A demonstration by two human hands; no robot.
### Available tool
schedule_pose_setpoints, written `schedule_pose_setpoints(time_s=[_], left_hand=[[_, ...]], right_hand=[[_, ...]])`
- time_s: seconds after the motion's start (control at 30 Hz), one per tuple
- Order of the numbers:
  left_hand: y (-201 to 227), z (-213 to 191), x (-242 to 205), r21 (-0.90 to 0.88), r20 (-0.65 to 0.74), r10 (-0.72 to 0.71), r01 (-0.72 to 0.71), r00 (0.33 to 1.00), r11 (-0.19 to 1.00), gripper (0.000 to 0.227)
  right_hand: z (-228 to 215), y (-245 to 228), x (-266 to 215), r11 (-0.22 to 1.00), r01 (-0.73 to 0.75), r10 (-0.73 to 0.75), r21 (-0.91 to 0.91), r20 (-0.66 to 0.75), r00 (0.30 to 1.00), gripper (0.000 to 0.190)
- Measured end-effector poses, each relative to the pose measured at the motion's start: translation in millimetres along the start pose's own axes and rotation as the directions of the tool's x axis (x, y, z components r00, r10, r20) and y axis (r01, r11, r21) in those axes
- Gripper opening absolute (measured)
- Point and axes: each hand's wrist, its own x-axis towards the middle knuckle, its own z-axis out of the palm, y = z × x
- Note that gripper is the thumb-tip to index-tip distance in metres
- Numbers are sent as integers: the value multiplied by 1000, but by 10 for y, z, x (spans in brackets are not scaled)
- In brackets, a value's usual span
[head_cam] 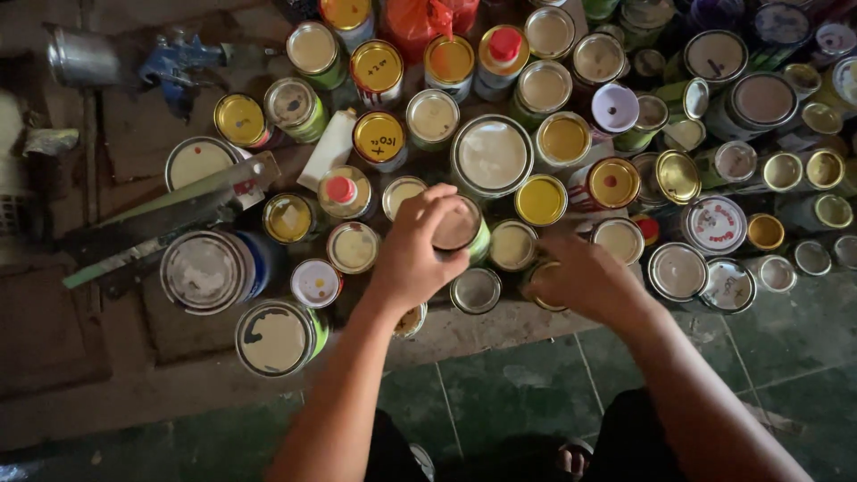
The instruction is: The person sorts through a large collection of paint cans on a table. They pick up several cans, rotate them to view the labels, and place them back down among the others.
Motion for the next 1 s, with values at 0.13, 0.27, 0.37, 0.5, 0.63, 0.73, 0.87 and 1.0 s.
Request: schedule_pose_setpoints(time_s=[0.13, 0.27, 0.37, 0.5, 0.63, 0.73, 0.87, 1.0], left_hand=[[24, 129, -12, 191, 28, 87, -91, 996, 977, 57], [28, 177, 2, 247, 54, 141, -150, 988, 957, 55], [-13, 236, -4, 281, 64, 194, -204, 979, 938, 55], [-77, 283, -20, 337, 46, 228, -230, 973, 913, 56], [-48, 233, -71, 356, 47, 201, -205, 978, 912, 53], [-6, 187, -69, 342, 31, 181, -180, 983, 922, 59], [22, 257, -53, 309, -10, 77, -70, 997, 948, 49], [-191, 486, -102, 345, -28, 86, -71, 996, 936, 58]], right_hand=[[446, 133, 59, 953, -302, 302, -5, 32, 953, 86], [821, 274, 112, 945, -297, 289, -137, -79, 954, 93], [700, 244, 141, 958, -281, 284, -53, 60, 957, 95], [440, 233, 80, 958, -284, 280, 37, 83, 956, 81], [-235, 80, -192, 949, -298, 290, 99, 88, 953, 84], [-426, 150, -240, 939, -289, 290, 188, 18, 957, 84], [-516, 360, -223, 740, -192, 274, 644, -28, 961, 68], [-339, 556, -96, 83, 231, -20, 969, -230, 973, 92]])
